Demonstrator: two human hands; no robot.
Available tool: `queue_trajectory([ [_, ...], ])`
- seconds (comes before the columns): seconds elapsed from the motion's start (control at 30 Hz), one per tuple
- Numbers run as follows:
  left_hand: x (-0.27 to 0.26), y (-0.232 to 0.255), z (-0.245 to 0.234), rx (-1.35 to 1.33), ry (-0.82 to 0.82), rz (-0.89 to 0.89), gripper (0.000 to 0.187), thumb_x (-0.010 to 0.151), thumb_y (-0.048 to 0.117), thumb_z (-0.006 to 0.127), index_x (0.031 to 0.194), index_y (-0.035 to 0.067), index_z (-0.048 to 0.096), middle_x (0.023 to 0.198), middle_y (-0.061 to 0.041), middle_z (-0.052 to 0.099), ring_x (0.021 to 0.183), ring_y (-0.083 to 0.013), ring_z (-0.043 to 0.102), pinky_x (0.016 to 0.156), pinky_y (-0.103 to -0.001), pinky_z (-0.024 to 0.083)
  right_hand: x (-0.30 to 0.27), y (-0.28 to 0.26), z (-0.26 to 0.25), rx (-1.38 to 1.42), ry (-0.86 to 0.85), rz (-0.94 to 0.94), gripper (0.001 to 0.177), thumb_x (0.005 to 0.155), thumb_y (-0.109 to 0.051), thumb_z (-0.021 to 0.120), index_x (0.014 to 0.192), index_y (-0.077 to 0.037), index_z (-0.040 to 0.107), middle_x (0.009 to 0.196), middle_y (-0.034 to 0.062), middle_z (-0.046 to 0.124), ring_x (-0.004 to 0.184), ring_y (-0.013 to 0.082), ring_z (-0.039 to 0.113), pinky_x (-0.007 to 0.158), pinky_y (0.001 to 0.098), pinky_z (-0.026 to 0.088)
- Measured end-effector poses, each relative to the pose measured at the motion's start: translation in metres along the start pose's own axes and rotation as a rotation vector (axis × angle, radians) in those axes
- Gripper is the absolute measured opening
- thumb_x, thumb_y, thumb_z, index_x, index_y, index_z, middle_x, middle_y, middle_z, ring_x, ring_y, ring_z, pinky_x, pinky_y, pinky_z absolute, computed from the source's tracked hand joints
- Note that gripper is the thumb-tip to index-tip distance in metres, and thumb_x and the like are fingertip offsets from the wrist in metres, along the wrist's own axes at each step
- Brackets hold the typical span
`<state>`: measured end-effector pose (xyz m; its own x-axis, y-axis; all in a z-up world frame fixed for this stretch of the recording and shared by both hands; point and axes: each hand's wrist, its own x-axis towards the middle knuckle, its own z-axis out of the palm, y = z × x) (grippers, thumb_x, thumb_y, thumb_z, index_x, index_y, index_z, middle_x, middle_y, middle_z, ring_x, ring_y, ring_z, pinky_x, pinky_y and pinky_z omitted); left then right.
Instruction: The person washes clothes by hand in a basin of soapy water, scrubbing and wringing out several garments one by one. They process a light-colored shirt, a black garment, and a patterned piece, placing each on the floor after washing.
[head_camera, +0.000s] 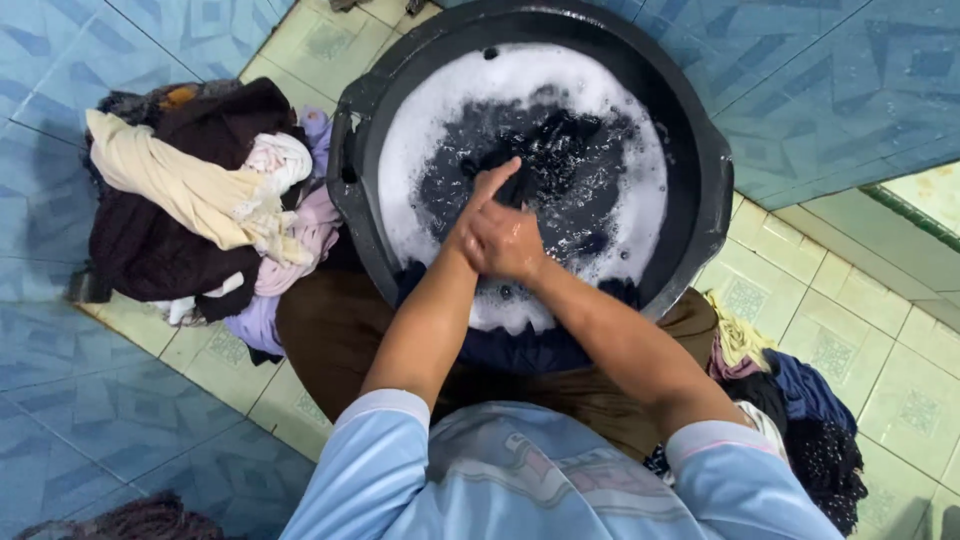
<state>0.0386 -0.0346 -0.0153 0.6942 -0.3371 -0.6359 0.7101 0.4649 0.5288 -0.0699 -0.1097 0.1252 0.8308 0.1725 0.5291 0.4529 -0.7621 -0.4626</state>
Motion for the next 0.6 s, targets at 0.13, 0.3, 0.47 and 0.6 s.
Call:
queue_trajectory([
  [0.13, 0.011, -0.005, -0.013, 0.100, 0.028, -0.083, 0.041, 0.092, 0.037, 0.077, 0.100, -0.002, 0.064, 0.096, -0.017, 0.069, 0.078, -0.0300, 0.066, 0.072, -0.045, 0.057, 0.004, 0.042, 0.021, -0.128, 0.016, 0.148, 0.025, 0.098, -0.024, 0.059, 0.083, -0.009, 0.072, 0.087, 0.0142, 0.071, 0.077, 0.0376, 0.069, 0.067, 0.0497, 0.056],
  [0.3, -0.007, -0.014, -0.012, 0.099, 0.052, 0.078, 0.057, 0.084, 0.031, 0.079, 0.125, -0.002, 0.058, 0.122, -0.022, 0.063, 0.105, -0.0339, 0.063, 0.089, -0.054, 0.052, -0.051, 0.126, 0.076, -0.174, -0.416, 0.529, 0.034, 0.105, -0.034, 0.057, 0.093, -0.008, 0.075, 0.100, 0.0237, 0.070, 0.093, 0.0456, 0.065, 0.081, 0.0547, 0.052],
  [0.47, -0.016, -0.020, -0.017, 0.698, 0.238, 0.017, 0.066, 0.085, 0.021, 0.075, 0.139, 0.002, 0.043, 0.133, -0.021, 0.050, 0.124, -0.0355, 0.049, 0.100, -0.060, 0.045, -0.073, 0.222, 0.085, 0.166, -1.146, 0.634, 0.031, 0.083, -0.032, 0.068, 0.104, -0.012, 0.079, 0.112, 0.0145, 0.079, 0.105, 0.0299, 0.072, 0.095, 0.0425, 0.056],
  [0.6, 0.004, -0.027, -0.030, 0.488, 0.096, 0.112, 0.053, 0.077, 0.008, 0.070, 0.122, -0.006, 0.047, 0.119, -0.022, 0.055, 0.123, -0.0404, 0.052, 0.101, -0.063, 0.046, -0.033, 0.145, 0.030, 1.265, -0.600, 1.041, 0.052, 0.082, -0.045, 0.072, 0.115, -0.005, 0.072, 0.119, 0.0168, 0.076, 0.112, 0.0304, 0.070, 0.100, 0.0467, 0.050],
])
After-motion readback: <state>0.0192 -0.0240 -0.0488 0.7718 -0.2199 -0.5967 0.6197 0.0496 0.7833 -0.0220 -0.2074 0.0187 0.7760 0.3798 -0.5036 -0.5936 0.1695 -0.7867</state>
